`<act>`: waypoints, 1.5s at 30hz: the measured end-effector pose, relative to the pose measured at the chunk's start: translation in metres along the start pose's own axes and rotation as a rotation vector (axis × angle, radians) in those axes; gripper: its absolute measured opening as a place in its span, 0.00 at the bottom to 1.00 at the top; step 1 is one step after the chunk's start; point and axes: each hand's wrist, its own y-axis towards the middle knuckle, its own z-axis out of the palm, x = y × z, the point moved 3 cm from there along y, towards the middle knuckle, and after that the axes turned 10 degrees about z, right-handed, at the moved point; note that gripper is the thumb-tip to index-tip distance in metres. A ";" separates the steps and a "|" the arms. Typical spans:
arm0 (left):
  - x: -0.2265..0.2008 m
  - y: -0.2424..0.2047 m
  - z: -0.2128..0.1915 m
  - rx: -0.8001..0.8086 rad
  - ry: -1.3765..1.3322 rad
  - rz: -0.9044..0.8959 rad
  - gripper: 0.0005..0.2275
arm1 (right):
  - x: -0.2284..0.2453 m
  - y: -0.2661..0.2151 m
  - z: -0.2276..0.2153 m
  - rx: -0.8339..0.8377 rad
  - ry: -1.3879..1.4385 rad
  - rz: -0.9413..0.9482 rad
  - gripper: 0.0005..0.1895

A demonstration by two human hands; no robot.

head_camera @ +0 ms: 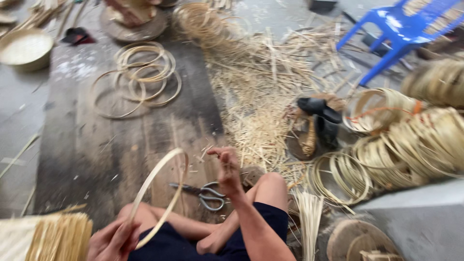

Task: The person constructs circular bamboo frames by bending thin strips into hoops, securing the ends with small wooden pins, and trimming excess material with scissors.

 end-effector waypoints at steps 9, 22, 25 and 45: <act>-0.078 -0.011 0.131 0.188 0.200 0.556 0.10 | 0.064 -0.049 0.021 0.311 0.049 0.195 0.09; -0.062 -0.005 0.114 0.154 -0.023 0.401 0.11 | 0.056 -0.051 0.016 0.297 -0.008 0.220 0.05; -0.059 -0.003 0.110 0.151 -0.040 0.337 0.11 | 0.055 -0.052 0.016 0.288 -0.020 0.208 0.05; -0.028 -0.023 0.135 0.360 -0.081 -0.018 0.11 | 0.015 -0.039 0.066 0.296 -0.141 -0.027 0.13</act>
